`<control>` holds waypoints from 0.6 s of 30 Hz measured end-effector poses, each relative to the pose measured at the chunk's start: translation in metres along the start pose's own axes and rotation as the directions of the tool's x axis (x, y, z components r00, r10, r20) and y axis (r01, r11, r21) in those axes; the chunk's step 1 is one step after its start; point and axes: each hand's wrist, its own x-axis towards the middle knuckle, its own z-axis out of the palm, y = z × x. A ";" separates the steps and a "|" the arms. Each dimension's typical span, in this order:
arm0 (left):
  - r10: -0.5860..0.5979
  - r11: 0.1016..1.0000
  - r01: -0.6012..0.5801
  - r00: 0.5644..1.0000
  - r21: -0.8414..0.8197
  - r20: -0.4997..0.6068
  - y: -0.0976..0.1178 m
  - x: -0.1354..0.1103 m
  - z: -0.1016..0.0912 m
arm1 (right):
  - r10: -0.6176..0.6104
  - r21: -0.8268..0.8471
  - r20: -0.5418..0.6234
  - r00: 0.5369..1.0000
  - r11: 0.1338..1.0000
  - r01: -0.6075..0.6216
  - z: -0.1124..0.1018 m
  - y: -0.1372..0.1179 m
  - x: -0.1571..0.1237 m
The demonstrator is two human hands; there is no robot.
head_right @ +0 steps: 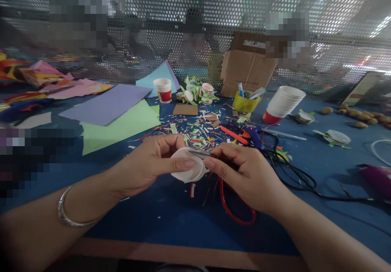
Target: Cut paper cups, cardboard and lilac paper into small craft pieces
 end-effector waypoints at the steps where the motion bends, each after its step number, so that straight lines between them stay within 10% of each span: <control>1: 0.003 1.000 -0.003 1.000 -0.001 -0.003 0.000 0.000 0.000 | -0.009 -0.011 -0.004 1.000 1.000 0.009 0.000 0.000 0.000; 18: -0.071 0.991 0.069 0.997 -0.115 -0.010 0.004 -0.001 0.007 | -0.006 -0.037 -0.040 0.999 0.999 0.004 0.000 -0.001 -0.001</control>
